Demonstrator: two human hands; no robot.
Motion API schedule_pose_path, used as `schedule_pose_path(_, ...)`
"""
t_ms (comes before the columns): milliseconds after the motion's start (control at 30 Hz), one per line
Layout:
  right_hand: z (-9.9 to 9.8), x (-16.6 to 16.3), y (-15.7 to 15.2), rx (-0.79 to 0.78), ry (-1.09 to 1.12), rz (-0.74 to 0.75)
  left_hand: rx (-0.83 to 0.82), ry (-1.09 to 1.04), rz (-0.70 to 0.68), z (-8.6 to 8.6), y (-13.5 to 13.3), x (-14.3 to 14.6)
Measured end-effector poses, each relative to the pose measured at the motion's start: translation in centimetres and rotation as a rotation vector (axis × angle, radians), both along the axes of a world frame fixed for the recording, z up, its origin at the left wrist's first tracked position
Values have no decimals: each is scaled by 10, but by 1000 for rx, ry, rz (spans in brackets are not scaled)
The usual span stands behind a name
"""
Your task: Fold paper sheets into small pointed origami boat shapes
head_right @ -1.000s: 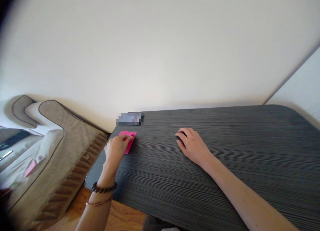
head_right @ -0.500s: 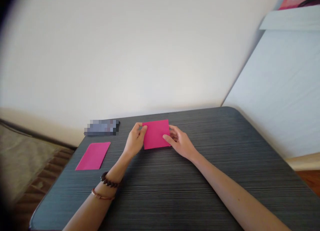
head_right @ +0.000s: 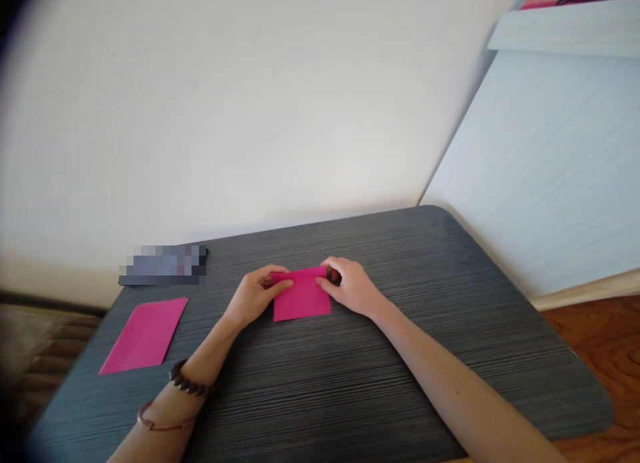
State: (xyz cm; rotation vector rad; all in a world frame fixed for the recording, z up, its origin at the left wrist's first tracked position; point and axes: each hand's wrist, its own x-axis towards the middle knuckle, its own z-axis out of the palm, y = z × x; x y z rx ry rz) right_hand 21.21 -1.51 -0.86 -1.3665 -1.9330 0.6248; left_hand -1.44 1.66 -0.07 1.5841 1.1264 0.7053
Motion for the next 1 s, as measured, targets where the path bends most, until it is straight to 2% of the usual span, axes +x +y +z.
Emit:
schedule_pose_path(167, 1, 1, -2, 3, 15, 108, -52, -57, 2, 0, 4, -3)
schedule_pose_path(333, 6, 1, -5, 99, 96, 120, -173, -85, -61, 9, 7, -11)
schedule_pose_path(467, 5, 3, -6, 114, 146, 143, -223, -83, -122, 10, 6, -12)
schedule_pose_path(633, 2, 5, -5, 170, 94, 216, -214, -150, -60, 10, 7, -14)
schedule_pose_path(800, -3, 4, -3, 287, 21, 227, -307, -225, -84, 14, 6, -18)
schedule_pose_path(900, 0, 4, -4, 258, 19, 240, -245, -185, -59, 11, 4, -15)
schedule_pose_path(1000, 7, 4, -5, 115, 101, 277, -188, -181, 6, 6, 3, -10)
